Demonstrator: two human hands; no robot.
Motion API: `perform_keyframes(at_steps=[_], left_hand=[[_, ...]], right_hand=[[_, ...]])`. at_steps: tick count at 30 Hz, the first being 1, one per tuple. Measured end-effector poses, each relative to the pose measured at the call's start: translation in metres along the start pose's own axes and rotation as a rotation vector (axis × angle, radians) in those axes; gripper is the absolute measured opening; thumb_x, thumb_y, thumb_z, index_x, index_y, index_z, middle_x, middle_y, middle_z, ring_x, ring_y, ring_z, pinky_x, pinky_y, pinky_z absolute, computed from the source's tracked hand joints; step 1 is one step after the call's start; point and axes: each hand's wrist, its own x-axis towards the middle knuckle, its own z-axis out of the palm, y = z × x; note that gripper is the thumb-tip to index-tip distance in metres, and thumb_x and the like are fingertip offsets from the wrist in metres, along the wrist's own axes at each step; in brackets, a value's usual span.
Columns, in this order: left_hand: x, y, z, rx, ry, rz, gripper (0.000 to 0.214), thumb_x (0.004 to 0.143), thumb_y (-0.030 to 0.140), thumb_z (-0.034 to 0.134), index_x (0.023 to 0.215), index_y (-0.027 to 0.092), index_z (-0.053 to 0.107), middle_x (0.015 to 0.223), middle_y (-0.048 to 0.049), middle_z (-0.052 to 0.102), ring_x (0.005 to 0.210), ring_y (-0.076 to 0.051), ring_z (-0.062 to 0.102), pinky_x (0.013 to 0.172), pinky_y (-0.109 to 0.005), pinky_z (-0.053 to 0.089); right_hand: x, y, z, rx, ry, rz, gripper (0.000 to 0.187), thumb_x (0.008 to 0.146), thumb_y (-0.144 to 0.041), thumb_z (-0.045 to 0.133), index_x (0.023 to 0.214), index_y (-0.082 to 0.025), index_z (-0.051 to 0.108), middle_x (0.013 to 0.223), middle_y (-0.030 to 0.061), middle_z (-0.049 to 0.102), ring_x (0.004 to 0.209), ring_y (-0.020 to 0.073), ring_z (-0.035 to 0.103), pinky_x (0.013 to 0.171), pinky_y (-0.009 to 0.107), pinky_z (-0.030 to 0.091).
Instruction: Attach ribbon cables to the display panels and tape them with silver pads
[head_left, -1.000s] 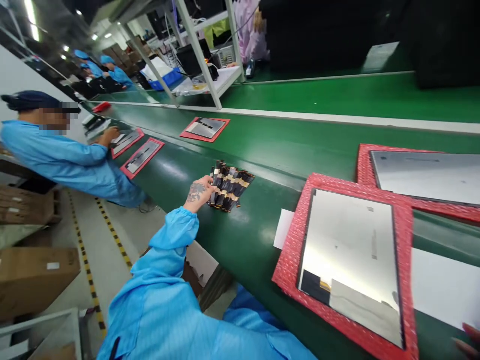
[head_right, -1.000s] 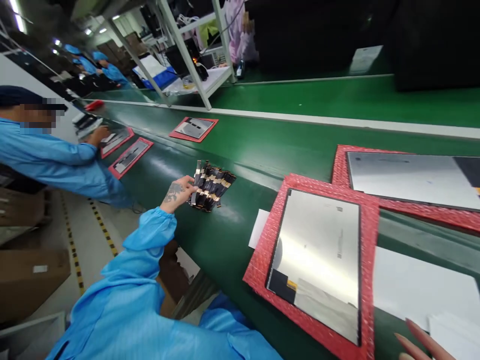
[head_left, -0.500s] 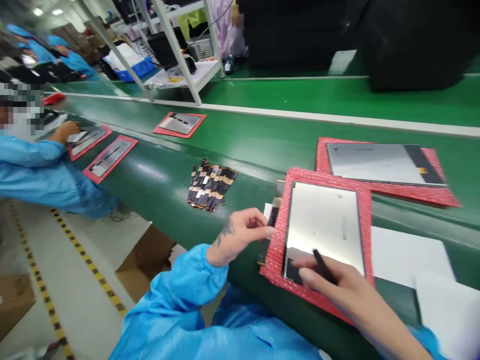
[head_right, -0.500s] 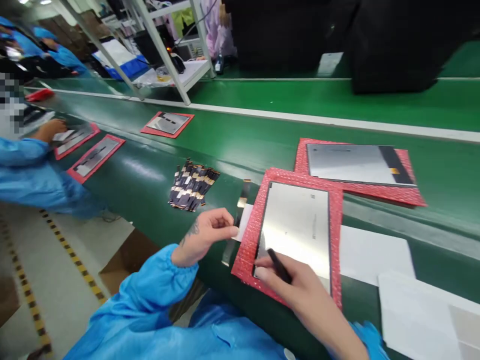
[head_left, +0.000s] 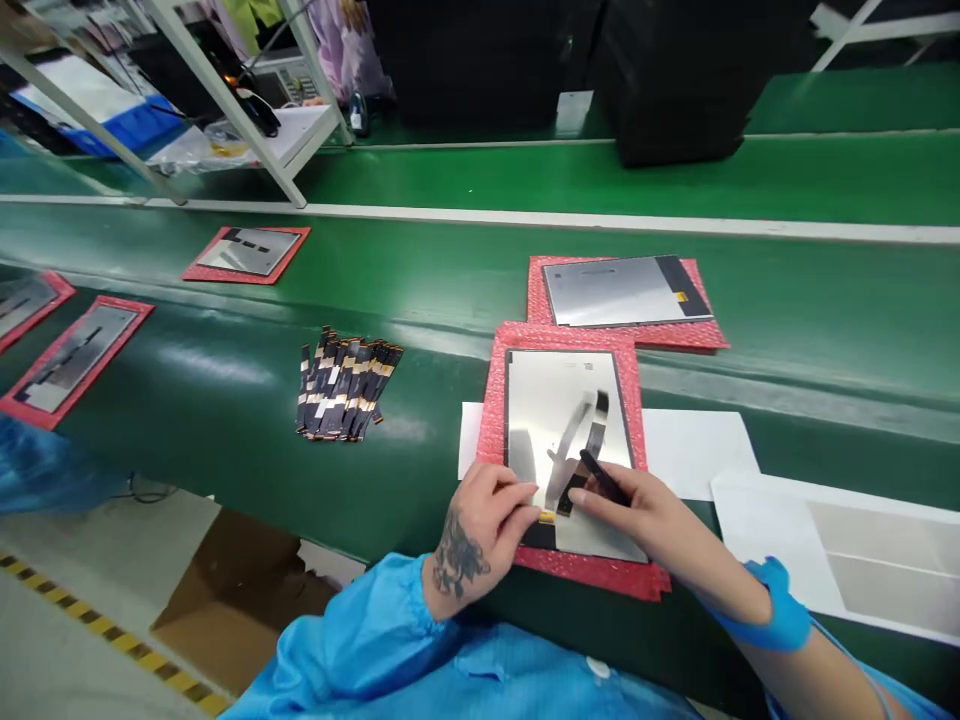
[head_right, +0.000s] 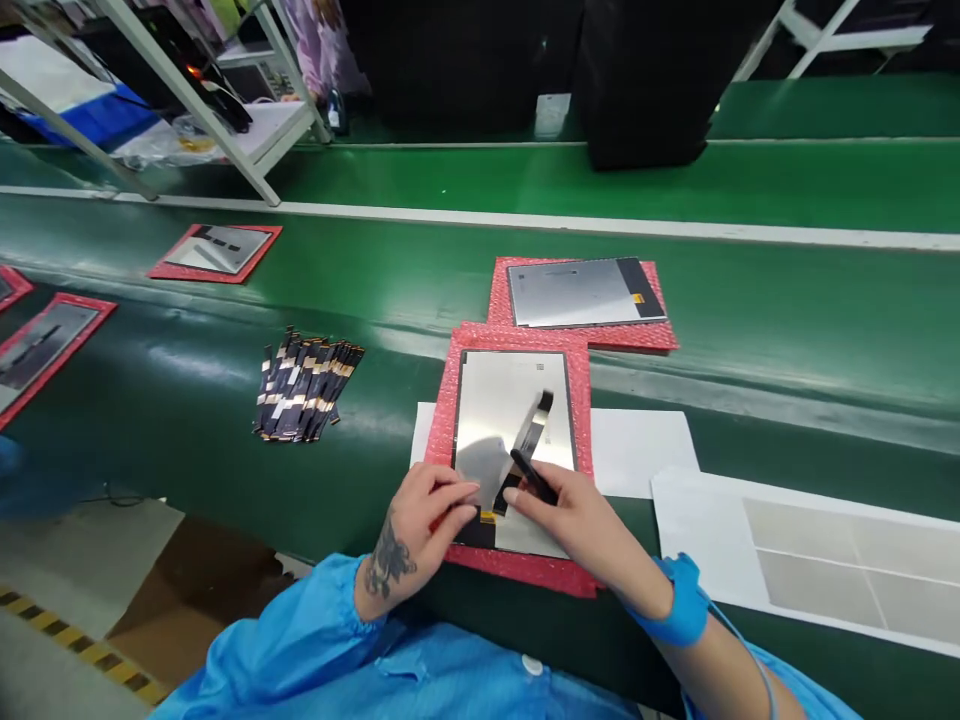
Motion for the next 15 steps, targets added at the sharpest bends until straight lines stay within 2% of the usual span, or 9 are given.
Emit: perform_keyframes(at_steps=[3,5,11,15], left_hand=[[-0.021,-0.003,0.008,0.195,0.031,0.160,0.024,0.099,0.025,0.055,0.113,0.019,0.074,0.093,-0.0089,0.070,0.085,-0.021,0.065,0.073,-0.035,0.058],[-0.028,-0.003,0.011,0.249,0.042,0.197,0.023,0.097,0.020,0.055,0.110,0.020,0.074,0.093,-0.0082,0.068,0.086,-0.021,0.064,0.075,-0.035,0.057],[-0.033,-0.003,0.007,0.253,0.035,0.243,0.022,0.093,0.014,0.060,0.107,0.020,0.074,0.093,-0.0075,0.068,0.088,-0.021,0.063,0.079,-0.035,0.057],[-0.035,0.000,0.006,0.259,0.004,0.172,0.026,0.093,0.016,0.060,0.115,0.019,0.072,0.090,-0.0074,0.068,0.085,-0.021,0.062,0.076,-0.035,0.057]], right_hand=[[0.004,0.008,-0.004,-0.114,0.053,-0.128,0.021,0.087,-0.038,0.059,0.082,-0.021,0.071,0.096,0.0083,0.067,0.094,0.0277,0.064,0.085,0.042,0.053],[0.005,0.011,0.000,-0.176,0.042,-0.162,0.020,0.091,-0.030,0.056,0.081,-0.021,0.070,0.098,0.0087,0.065,0.092,0.0254,0.064,0.083,0.041,0.054],[0.004,0.009,0.017,-0.286,0.014,-0.176,0.021,0.092,-0.017,0.055,0.072,-0.022,0.059,0.092,0.0056,0.058,0.081,0.0205,0.062,0.072,0.034,0.054],[0.004,0.009,0.019,-0.310,0.036,-0.184,0.022,0.092,-0.014,0.056,0.072,-0.023,0.055,0.090,0.0041,0.057,0.078,0.0190,0.061,0.069,0.031,0.053]])
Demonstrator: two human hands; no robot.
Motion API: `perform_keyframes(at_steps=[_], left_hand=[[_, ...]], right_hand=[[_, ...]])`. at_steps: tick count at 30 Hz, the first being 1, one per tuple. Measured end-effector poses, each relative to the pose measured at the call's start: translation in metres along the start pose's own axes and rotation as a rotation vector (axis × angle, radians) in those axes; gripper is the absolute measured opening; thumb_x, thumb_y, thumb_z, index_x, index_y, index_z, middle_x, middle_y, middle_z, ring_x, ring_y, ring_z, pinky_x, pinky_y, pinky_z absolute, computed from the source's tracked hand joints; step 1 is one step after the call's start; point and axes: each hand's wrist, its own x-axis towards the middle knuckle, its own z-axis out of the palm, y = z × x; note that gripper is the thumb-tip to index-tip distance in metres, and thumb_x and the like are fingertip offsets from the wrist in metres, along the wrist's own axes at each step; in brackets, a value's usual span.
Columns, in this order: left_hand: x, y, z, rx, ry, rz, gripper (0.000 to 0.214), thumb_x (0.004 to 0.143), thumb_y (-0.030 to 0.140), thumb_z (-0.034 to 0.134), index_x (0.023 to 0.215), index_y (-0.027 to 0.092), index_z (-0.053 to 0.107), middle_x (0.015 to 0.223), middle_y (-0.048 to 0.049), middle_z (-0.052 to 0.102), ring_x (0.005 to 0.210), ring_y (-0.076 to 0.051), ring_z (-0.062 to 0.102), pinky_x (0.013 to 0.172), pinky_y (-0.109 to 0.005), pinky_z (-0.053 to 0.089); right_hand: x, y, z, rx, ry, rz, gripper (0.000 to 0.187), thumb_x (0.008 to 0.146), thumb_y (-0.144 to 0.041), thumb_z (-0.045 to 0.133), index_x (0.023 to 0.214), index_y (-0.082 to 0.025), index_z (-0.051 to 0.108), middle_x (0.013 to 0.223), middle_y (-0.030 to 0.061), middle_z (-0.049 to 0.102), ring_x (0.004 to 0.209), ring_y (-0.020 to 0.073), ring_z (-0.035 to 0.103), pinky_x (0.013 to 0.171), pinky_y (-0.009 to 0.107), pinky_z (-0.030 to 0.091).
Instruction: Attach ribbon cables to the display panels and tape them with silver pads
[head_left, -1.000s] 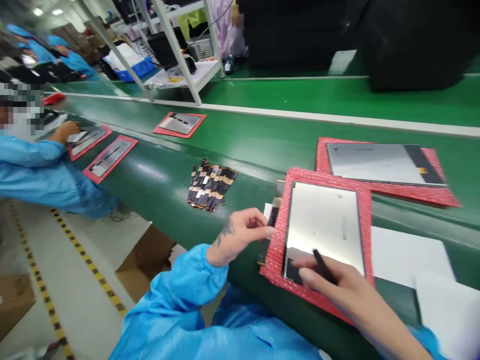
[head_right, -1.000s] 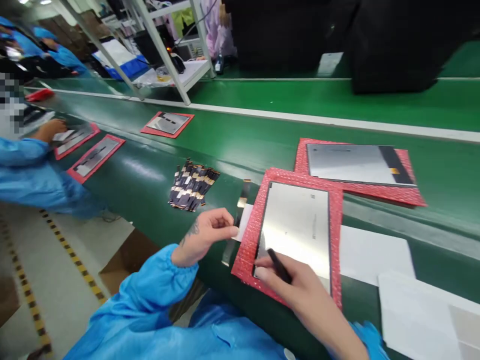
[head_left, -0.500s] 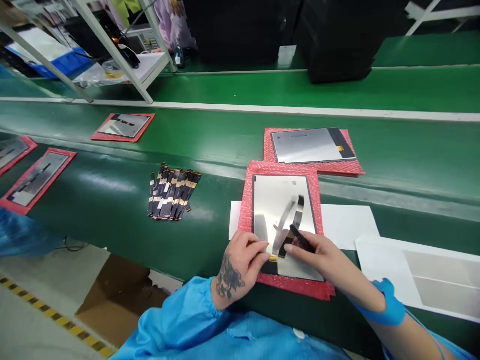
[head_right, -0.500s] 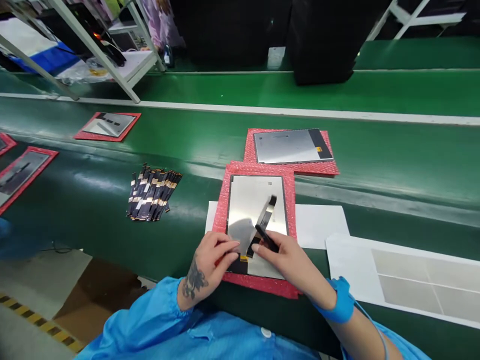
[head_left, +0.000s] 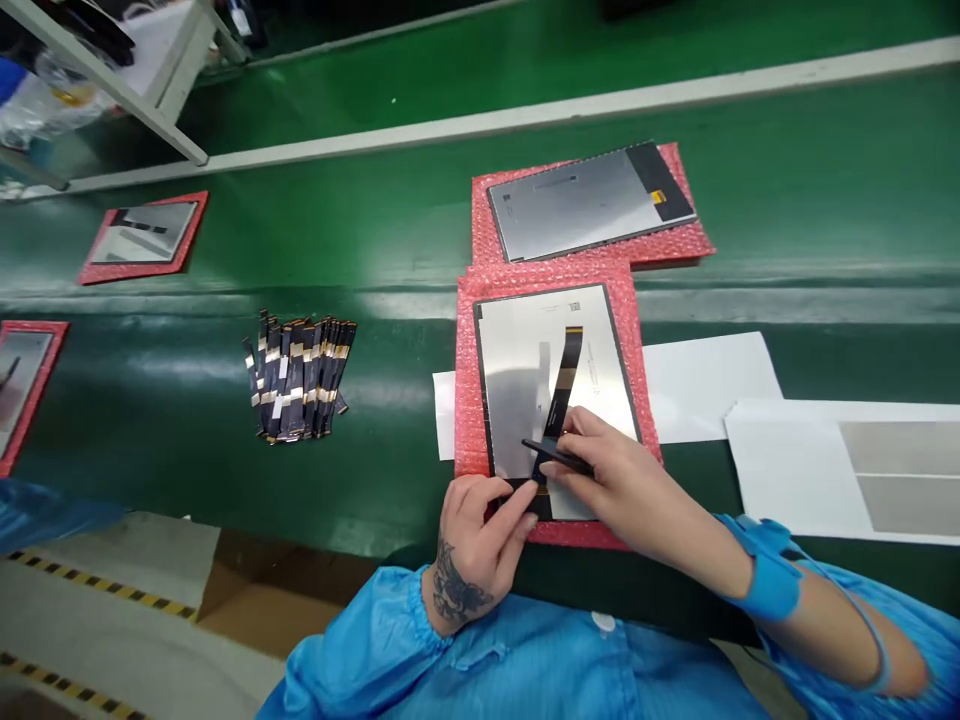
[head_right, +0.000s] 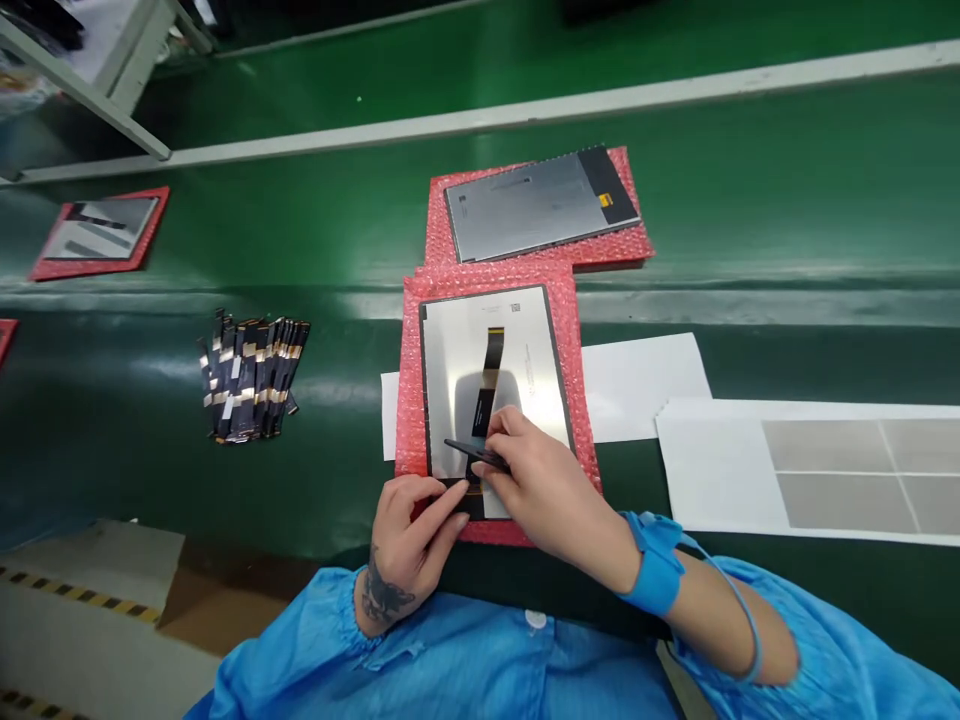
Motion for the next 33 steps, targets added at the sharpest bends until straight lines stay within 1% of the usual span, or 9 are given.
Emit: perform_keyframes(at_steps=[3,7,10,14,19,21,26,30,33], left_hand=[[0.0017,0.0032,0.0010,0.015,-0.011,-0.010,0.026,0.094,0.016,0.058,0.115,0.017,0.072,0.088,-0.0076,0.067,0.084,-0.021,0.061,0.077,-0.036,0.055],[0.0029,0.0038,0.0024,0.016,-0.012,-0.001,0.022,0.094,0.016,0.058,0.110,0.020,0.074,0.087,-0.0061,0.066,0.084,-0.020,0.062,0.078,-0.034,0.054],[0.0009,0.0028,0.0016,0.022,-0.003,0.007,0.020,0.095,0.018,0.059,0.109,0.021,0.073,0.089,-0.0054,0.067,0.085,-0.019,0.062,0.078,-0.034,0.055],[-0.0022,0.0024,-0.0006,0.019,0.006,0.026,0.018,0.094,0.016,0.060,0.106,0.021,0.074,0.090,-0.0067,0.068,0.085,-0.020,0.061,0.077,-0.035,0.057],[-0.0022,0.0026,-0.0011,0.013,0.005,0.030,0.021,0.088,0.010,0.064,0.102,0.018,0.076,0.090,-0.0085,0.068,0.085,-0.021,0.060,0.075,-0.036,0.057],[-0.0023,0.0026,-0.0008,0.011,0.004,0.024,0.022,0.087,0.009,0.064,0.103,0.019,0.077,0.091,-0.0082,0.068,0.085,-0.021,0.060,0.075,-0.037,0.057],[-0.0031,0.0022,-0.0008,0.023,-0.016,0.007,0.026,0.089,0.011,0.063,0.107,0.024,0.075,0.090,-0.0070,0.068,0.084,-0.022,0.061,0.073,-0.038,0.058],[-0.0027,0.0018,-0.0014,0.018,-0.017,0.013,0.025,0.089,0.011,0.063,0.107,0.023,0.075,0.090,-0.0074,0.068,0.084,-0.021,0.061,0.073,-0.037,0.058],[-0.0020,0.0016,-0.0017,0.021,-0.016,0.021,0.024,0.089,0.011,0.062,0.106,0.023,0.075,0.090,-0.0074,0.068,0.084,-0.022,0.061,0.074,-0.037,0.058]], right_hand=[[0.0002,-0.0006,-0.0027,0.008,0.007,0.016,0.023,0.095,-0.012,0.054,0.074,-0.022,0.055,0.090,0.0048,0.056,0.080,0.0193,0.062,0.070,0.031,0.052],[-0.0009,-0.0024,-0.0052,0.001,-0.018,0.006,0.025,0.097,-0.011,0.051,0.075,-0.022,0.054,0.093,0.0060,0.055,0.083,0.0202,0.063,0.071,0.032,0.053],[-0.0020,-0.0031,-0.0039,-0.017,-0.031,0.004,0.025,0.097,-0.011,0.051,0.075,-0.022,0.053,0.092,0.0057,0.055,0.079,0.0204,0.062,0.069,0.033,0.052],[-0.0024,-0.0034,-0.0012,-0.056,-0.011,-0.008,0.028,0.093,-0.009,0.052,0.071,-0.024,0.045,0.087,0.0041,0.051,0.073,0.0200,0.059,0.064,0.033,0.050],[-0.0020,-0.0047,-0.0003,-0.100,-0.031,-0.014,0.025,0.093,-0.009,0.049,0.072,-0.023,0.049,0.089,0.0057,0.053,0.075,0.0218,0.061,0.065,0.035,0.051],[-0.0018,-0.0055,-0.0003,-0.106,-0.033,-0.022,0.024,0.093,-0.010,0.048,0.072,-0.023,0.050,0.090,0.0064,0.054,0.077,0.0223,0.061,0.065,0.035,0.052],[-0.0015,-0.0043,0.0006,-0.110,-0.018,-0.030,0.023,0.092,-0.012,0.047,0.072,-0.023,0.050,0.089,0.0066,0.055,0.074,0.0212,0.060,0.063,0.035,0.052],[-0.0019,-0.0003,0.0024,-0.094,-0.005,-0.044,0.022,0.092,-0.015,0.051,0.072,-0.024,0.049,0.089,0.0062,0.055,0.074,0.0209,0.062,0.062,0.034,0.053],[-0.0019,0.0014,0.0031,-0.098,-0.004,-0.055,0.022,0.092,-0.016,0.050,0.072,-0.023,0.049,0.090,0.0070,0.056,0.075,0.0213,0.062,0.063,0.034,0.053]])
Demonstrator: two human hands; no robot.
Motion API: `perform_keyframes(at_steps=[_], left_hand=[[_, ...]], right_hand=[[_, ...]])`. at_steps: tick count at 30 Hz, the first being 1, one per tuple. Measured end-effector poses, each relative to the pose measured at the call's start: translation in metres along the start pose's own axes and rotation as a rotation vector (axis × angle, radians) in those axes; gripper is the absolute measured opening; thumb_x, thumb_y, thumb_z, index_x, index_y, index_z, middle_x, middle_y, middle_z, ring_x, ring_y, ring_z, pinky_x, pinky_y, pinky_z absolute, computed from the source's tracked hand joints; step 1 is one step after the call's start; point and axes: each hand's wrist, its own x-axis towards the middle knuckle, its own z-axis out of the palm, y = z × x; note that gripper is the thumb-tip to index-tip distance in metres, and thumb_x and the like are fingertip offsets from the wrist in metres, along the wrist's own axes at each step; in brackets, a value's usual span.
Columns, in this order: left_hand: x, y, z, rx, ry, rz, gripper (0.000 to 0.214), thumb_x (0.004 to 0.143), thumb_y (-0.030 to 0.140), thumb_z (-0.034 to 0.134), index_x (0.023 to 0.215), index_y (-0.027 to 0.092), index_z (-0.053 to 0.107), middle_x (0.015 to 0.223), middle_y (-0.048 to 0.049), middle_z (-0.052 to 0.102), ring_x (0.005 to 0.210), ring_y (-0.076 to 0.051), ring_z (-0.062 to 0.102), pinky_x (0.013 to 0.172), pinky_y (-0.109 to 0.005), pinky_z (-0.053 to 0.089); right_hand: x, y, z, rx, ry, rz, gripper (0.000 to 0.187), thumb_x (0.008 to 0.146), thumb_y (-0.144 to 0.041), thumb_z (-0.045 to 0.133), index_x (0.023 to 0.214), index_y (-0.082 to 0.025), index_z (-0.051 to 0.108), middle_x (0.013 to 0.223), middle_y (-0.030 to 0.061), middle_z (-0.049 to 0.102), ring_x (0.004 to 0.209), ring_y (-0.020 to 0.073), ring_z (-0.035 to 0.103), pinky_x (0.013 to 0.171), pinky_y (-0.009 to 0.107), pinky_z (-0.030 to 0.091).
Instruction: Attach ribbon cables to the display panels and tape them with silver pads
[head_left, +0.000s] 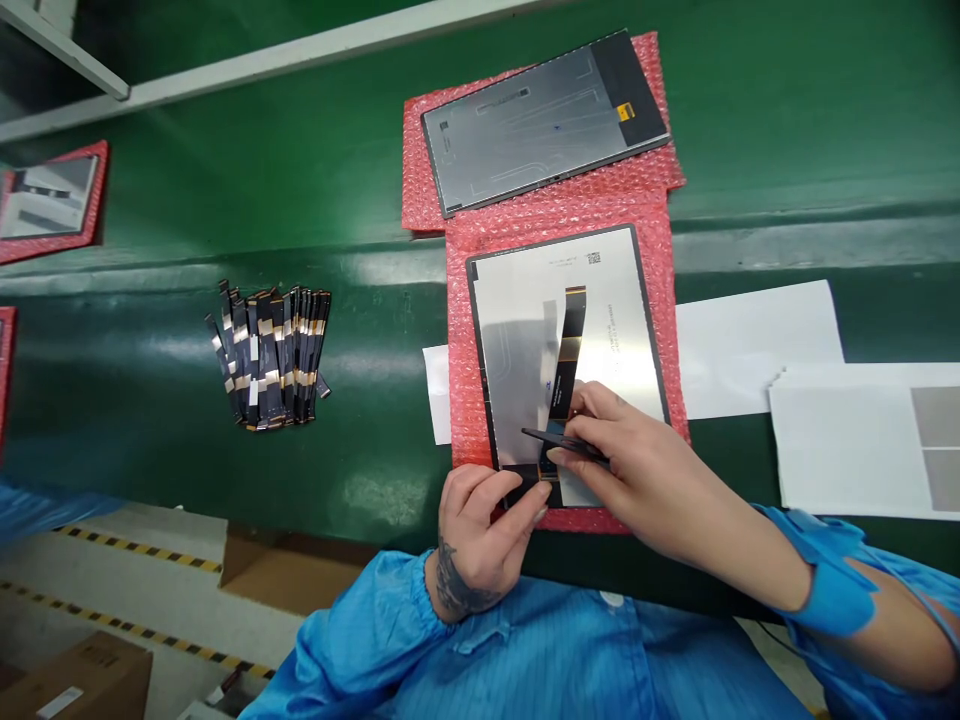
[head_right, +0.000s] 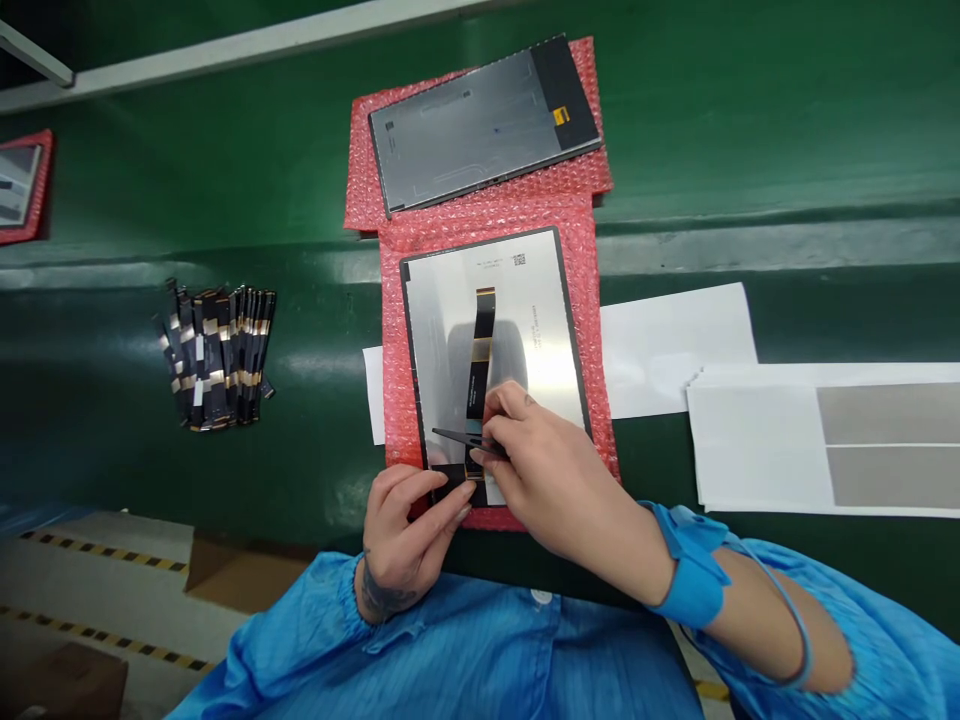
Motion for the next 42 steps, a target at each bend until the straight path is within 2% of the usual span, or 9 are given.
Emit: perform_keyframes(at_steps=[14,22,26,28,31,32,34,37,42], left_hand=[[0.001,0.000,0.001,-0.007,0.011,0.021,0.021,0.092,0.010,0.061,0.104,0.019,0.075,0.093,-0.0076,0.065,0.088,-0.021,0.058,0.078,-0.035,0.055],[-0.005,-0.003,0.003,0.137,-0.052,0.123,0.021,0.092,0.020,0.066,0.109,0.021,0.079,0.098,-0.0075,0.064,0.092,-0.021,0.052,0.089,-0.034,0.047],[-0.001,0.003,0.002,0.127,-0.062,0.063,0.026,0.096,0.021,0.057,0.113,0.019,0.077,0.096,-0.0087,0.064,0.092,-0.023,0.055,0.089,-0.036,0.047],[0.000,0.005,0.002,0.124,-0.058,0.040,0.028,0.096,0.022,0.055,0.115,0.020,0.076,0.096,-0.0092,0.065,0.091,-0.023,0.057,0.088,-0.036,0.049],[-0.005,0.003,0.002,0.071,-0.040,-0.028,0.031,0.096,0.022,0.054,0.121,0.022,0.073,0.099,-0.0094,0.064,0.093,-0.024,0.060,0.087,-0.037,0.052],[-0.007,0.000,0.001,0.055,-0.020,-0.075,0.033,0.096,0.022,0.054,0.125,0.023,0.071,0.101,-0.0094,0.064,0.095,-0.024,0.061,0.087,-0.038,0.053],[-0.011,-0.008,-0.001,0.064,0.037,-0.207,0.037,0.097,0.027,0.057,0.133,0.023,0.065,0.109,-0.0102,0.063,0.101,-0.026,0.062,0.090,-0.041,0.054],[-0.013,-0.022,-0.006,0.066,0.045,-0.402,0.054,0.094,0.040,0.065,0.144,0.022,0.055,0.115,-0.0113,0.064,0.101,-0.026,0.064,0.087,-0.040,0.056],[-0.009,-0.028,-0.009,-0.071,-0.006,-0.503,0.051,0.095,0.039,0.064,0.143,0.024,0.054,0.103,-0.0061,0.072,0.084,-0.021,0.069,0.080,-0.033,0.059]], right_hand=[[0.000,-0.001,0.001,-0.050,0.006,-0.030,0.024,0.090,-0.007,0.057,0.071,-0.022,0.053,0.090,0.0079,0.058,0.074,0.0223,0.063,0.060,0.034,0.054],[0.001,-0.002,0.000,-0.044,-0.007,-0.036,0.024,0.091,-0.008,0.056,0.071,-0.022,0.054,0.091,0.0091,0.059,0.078,0.0250,0.066,0.062,0.036,0.056],[0.001,-0.006,-0.001,-0.108,0.011,0.009,0.018,0.093,-0.011,0.052,0.078,-0.021,0.055,0.099,0.0096,0.061,0.077,0.0226,0.066,0.063,0.035,0.055],[-0.004,-0.001,-0.005,-0.184,0.149,0.089,0.012,0.097,-0.021,0.051,0.089,-0.019,0.059,0.105,0.0119,0.062,0.078,0.0232,0.066,0.060,0.035,0.053],[-0.021,0.017,-0.014,-0.292,0.445,0.257,0.041,0.100,-0.056,0.049,0.103,-0.018,0.065,0.108,0.0151,0.064,0.076,0.0263,0.066,0.054,0.035,0.048],[-0.029,0.024,-0.017,-0.281,0.495,0.312,0.052,0.097,-0.066,0.047,0.105,-0.019,0.066,0.105,0.0148,0.066,0.074,0.0266,0.065,0.054,0.036,0.048],[-0.043,0.035,-0.022,-0.143,0.476,0.401,0.063,0.091,-0.078,0.047,0.102,-0.020,0.068,0.093,0.0119,0.070,0.069,0.0263,0.064,0.057,0.037,0.049],[-0.055,0.040,-0.023,0.144,0.350,0.492,0.061,0.084,-0.081,0.054,0.095,-0.023,0.069,0.082,0.0081,0.072,0.071,0.0278,0.067,0.063,0.039,0.053],[-0.051,0.036,-0.023,0.264,0.331,0.540,0.050,0.081,-0.072,0.061,0.096,-0.024,0.067,0.091,0.0084,0.075,0.086,0.0322,0.069,0.071,0.042,0.055]])
